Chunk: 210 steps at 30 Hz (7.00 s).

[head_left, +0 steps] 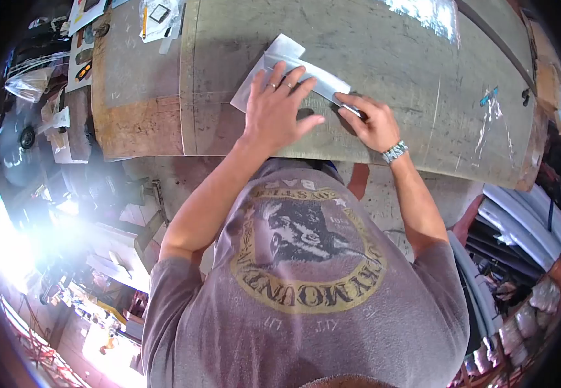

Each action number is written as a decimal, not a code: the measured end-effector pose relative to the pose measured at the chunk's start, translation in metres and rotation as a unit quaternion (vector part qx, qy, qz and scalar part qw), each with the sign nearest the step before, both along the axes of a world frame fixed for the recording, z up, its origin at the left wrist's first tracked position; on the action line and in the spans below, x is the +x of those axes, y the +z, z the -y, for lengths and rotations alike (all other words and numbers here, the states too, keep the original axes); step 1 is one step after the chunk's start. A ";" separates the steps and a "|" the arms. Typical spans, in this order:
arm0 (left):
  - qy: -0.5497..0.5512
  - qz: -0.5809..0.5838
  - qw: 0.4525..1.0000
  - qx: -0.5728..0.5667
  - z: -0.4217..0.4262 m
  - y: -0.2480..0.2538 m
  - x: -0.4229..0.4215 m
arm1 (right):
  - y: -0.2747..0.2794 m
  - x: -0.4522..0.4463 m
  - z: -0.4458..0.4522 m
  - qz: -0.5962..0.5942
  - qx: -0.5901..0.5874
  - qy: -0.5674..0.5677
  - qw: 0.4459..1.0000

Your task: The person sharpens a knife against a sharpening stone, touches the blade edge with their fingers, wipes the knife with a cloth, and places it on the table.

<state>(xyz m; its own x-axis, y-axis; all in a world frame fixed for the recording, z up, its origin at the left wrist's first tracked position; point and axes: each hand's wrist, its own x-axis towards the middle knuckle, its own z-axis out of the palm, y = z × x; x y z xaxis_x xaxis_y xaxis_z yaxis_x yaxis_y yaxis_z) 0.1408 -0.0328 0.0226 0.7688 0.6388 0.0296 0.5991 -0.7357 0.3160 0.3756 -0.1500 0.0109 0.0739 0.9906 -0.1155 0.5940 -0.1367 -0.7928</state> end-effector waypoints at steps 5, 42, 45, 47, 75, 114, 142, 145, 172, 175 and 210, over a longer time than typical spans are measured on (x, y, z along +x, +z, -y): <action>0.035 -0.061 0.998 -0.005 -0.035 -0.005 -0.049 | -0.017 -0.047 -0.044 -0.008 0.077 0.032 0.997; -0.043 0.000 0.998 -0.048 -0.017 0.008 0.006 | 0.005 -0.018 0.023 -0.032 -0.043 -0.114 0.992; -0.019 -0.015 0.999 -0.031 -0.018 0.007 -0.004 | -0.006 -0.046 -0.004 -0.055 -0.033 -0.076 0.995; -0.011 -0.005 1.000 -0.028 -0.034 0.007 -0.028 | 0.004 -0.049 -0.012 -0.049 -0.015 -0.068 0.996; 0.036 -0.048 0.998 0.017 -0.033 0.014 -0.008 | -0.020 -0.005 -0.062 -0.073 0.022 0.050 0.996; 0.071 -0.047 0.996 0.029 -0.048 0.014 -0.045 | -0.039 -0.023 -0.103 -0.167 -0.003 0.123 0.978; -0.033 0.041 0.998 -0.026 -0.032 0.021 0.007 | 0.017 -0.007 -0.002 -0.049 -0.019 -0.071 0.996; -0.040 0.021 0.998 -0.034 -0.022 0.014 0.014 | 0.012 -0.013 -0.001 -0.090 -0.077 -0.070 0.991; -0.003 -0.013 0.998 -0.064 -0.054 0.025 -0.024 | 0.016 -0.042 -0.018 -0.055 -0.027 -0.061 0.996; -0.054 0.047 0.995 -0.076 -0.033 0.027 0.009 | 0.019 -0.021 0.013 -0.045 -0.049 -0.092 0.994; 0.021 -0.026 0.999 0.009 -0.054 0.015 -0.023 | -0.034 -0.026 -0.056 -0.167 -0.030 0.001 0.985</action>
<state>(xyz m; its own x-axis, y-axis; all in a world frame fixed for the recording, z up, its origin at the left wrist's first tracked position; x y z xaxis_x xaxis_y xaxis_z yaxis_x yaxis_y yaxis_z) 0.1182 0.0214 0.0376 0.7422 0.6702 0.0026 0.6445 -0.7149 0.2710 0.3498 -0.0940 -0.0233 0.0188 0.9813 -0.1915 0.3014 -0.1882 -0.9347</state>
